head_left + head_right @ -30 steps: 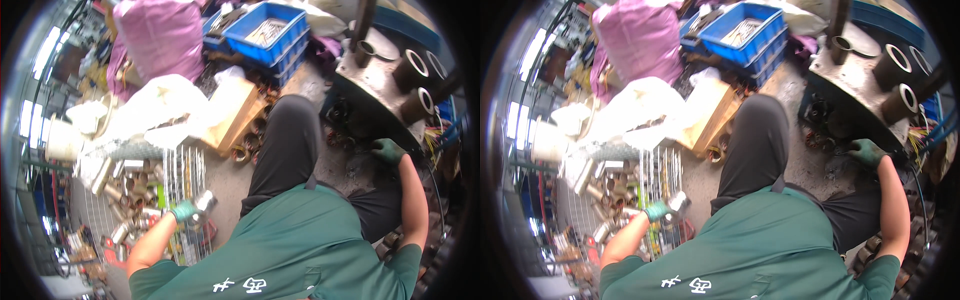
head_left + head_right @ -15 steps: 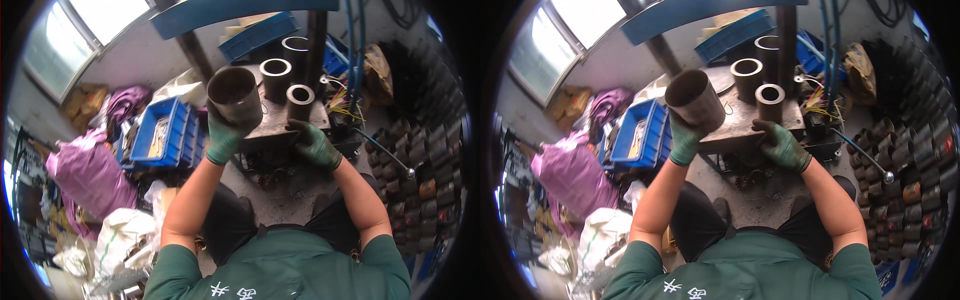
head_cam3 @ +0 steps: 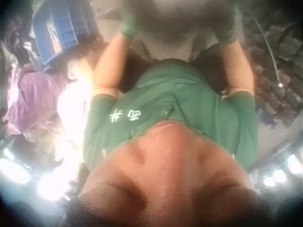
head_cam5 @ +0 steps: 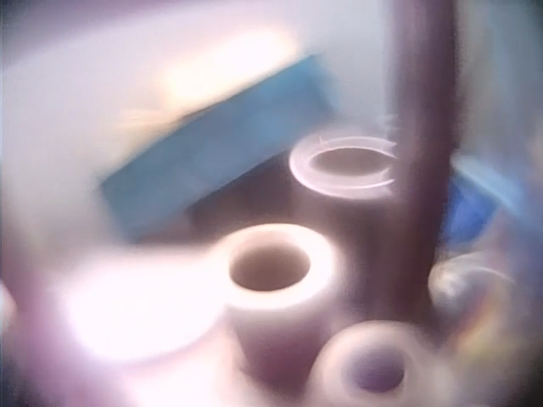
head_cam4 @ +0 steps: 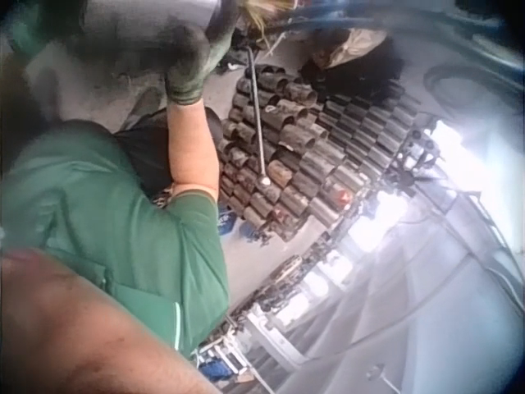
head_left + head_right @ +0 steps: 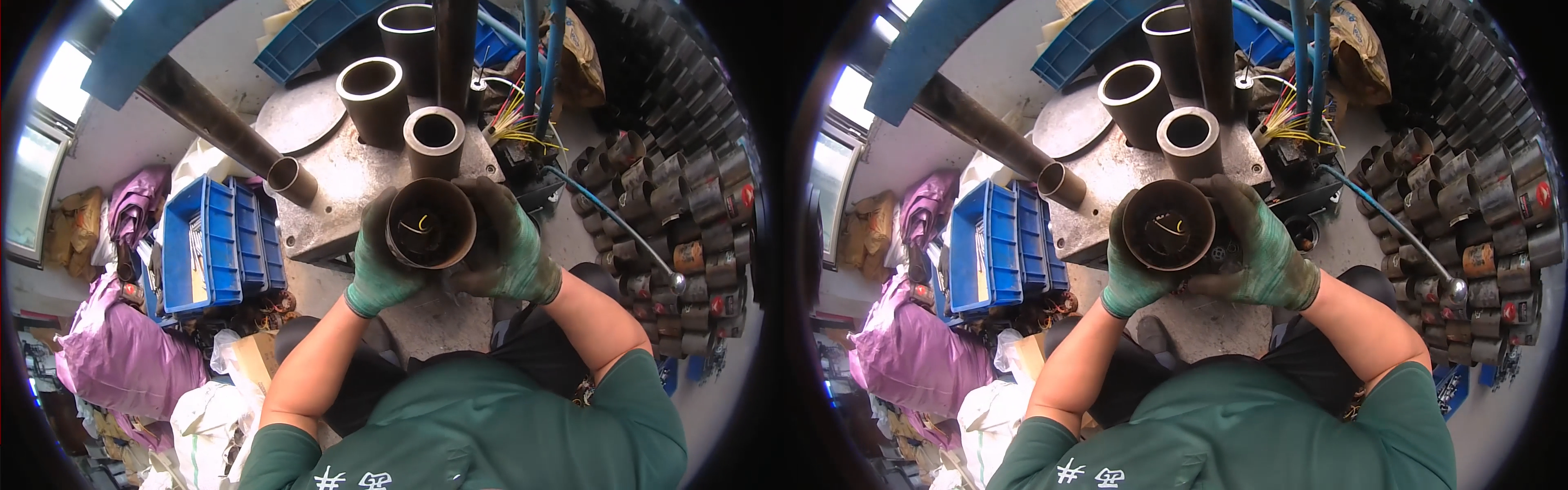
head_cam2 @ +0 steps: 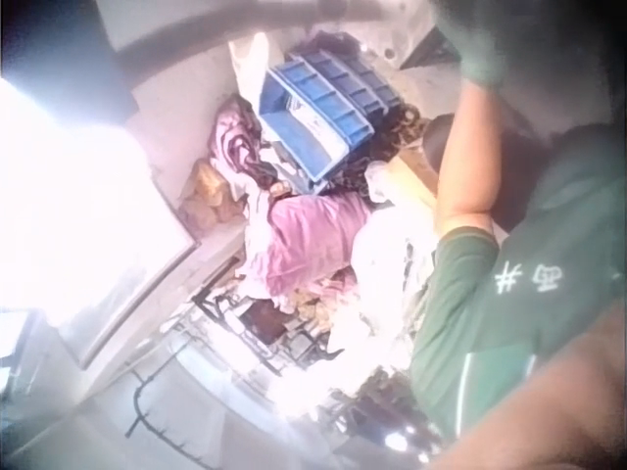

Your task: The person places metal components into a pressing machine and operates a lever to press them together.

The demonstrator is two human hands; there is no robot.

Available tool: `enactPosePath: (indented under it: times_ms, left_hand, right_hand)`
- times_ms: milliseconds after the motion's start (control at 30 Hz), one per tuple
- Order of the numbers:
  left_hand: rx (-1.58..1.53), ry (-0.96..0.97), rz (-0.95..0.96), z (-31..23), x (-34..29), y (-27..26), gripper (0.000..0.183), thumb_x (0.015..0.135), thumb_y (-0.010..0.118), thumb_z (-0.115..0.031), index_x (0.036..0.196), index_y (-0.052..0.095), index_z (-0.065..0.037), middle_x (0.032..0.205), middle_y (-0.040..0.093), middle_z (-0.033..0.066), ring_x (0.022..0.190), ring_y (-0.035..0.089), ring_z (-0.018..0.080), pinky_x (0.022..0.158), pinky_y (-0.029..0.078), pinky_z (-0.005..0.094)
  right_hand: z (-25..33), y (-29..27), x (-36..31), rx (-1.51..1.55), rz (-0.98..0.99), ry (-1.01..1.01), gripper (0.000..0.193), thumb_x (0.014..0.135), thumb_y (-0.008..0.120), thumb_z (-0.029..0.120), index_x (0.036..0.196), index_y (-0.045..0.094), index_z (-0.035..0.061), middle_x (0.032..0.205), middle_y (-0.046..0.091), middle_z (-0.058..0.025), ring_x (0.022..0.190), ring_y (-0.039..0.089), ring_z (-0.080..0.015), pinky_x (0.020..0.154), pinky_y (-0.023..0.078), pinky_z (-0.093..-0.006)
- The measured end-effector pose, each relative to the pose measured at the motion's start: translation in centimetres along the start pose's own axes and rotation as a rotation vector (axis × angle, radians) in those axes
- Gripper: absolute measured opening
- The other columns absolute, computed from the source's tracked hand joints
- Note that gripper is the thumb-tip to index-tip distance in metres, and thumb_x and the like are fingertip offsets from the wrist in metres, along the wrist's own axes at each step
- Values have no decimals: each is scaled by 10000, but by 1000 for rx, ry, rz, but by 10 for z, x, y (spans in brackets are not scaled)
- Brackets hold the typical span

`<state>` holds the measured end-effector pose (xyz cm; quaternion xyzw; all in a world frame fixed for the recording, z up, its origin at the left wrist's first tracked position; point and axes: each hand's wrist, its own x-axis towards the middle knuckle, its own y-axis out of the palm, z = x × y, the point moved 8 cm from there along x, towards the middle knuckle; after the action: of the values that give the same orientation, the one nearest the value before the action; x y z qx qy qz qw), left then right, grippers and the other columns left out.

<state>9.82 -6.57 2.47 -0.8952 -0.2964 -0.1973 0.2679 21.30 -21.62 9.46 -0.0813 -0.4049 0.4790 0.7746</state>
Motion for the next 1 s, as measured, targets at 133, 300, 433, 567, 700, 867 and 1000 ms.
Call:
enactPosePath:
  times_ms: [133, 300, 433, 567, 700, 867, 1000]
  left_hand:
    - [-59, 13, -27, 7, -5, -4, 1080, 644, 994, -167, 1530, 390, -37, 1402, 574, 196, 1267, 616, 370, 1071, 522, 463]
    - [73, 225, -5, -11, 2, -14, 1089, 641, 989, -186, 1540, 389, -54, 1422, 552, 213, 1277, 590, 425, 1065, 522, 501]
    - [152, 385, -18, -20, 3, -18, 1064, 655, 972, -212, 1540, 402, -56, 1437, 534, 224, 1276, 580, 442, 1052, 520, 531]
    - [138, 386, 69, -20, 8, -17, 1023, 645, 950, -218, 1517, 445, -49, 1402, 562, 227, 1249, 590, 461, 1031, 520, 548]
    - [-297, 72, 65, 4, 4, -17, 927, 808, 864, -332, 1558, 417, -21, 1423, 600, 218, 1268, 622, 379, 1077, 511, 496]
    - [-634, -133, -295, 32, 13, -43, 648, 1063, 603, -501, 1458, 551, 10, 1260, 703, 154, 1179, 673, 238, 1051, 520, 386]
    - [-656, -220, -263, 45, 8, -45, 584, 1076, 610, -463, 1428, 583, 3, 1229, 707, 133, 1115, 665, 208, 1033, 520, 368]
  right_hand:
    - [-9, 10, 8, 11, 56, 76, 1231, 640, 1019, 274, 1621, 307, 65, 1484, 540, -162, 1336, 573, -365, 1132, 476, -464]
    - [-5, 17, 12, -10, 2, 18, 1154, 601, 1008, 261, 1564, 404, 65, 1468, 561, -135, 1318, 578, -371, 1113, 497, -451]
    - [7, 22, 23, 43, -67, -135, 1126, 591, 988, 219, 1552, 421, 72, 1455, 561, -144, 1299, 590, -371, 1059, 550, -443]
    - [17, 20, 22, -106, -16, -200, 1089, 609, 985, 207, 1544, 438, 90, 1445, 557, -174, 1309, 587, -370, 1041, 567, -443]
    - [-27, -5, 8, 156, -175, 101, 924, 760, 880, 166, 1561, 436, 54, 1388, 606, -164, 1268, 616, -294, 1058, 556, -434]
    - [-136, -20, -51, 741, -454, 543, 660, 977, 653, 310, 1540, 472, 16, 1385, 636, -156, 1251, 640, -259, 1097, 529, -442]
    - [-100, 6, -1, 1443, -460, 592, 635, 1059, 404, 461, 1472, 520, -6, 1394, 646, -156, 1301, 627, -294, 1130, 512, -461]
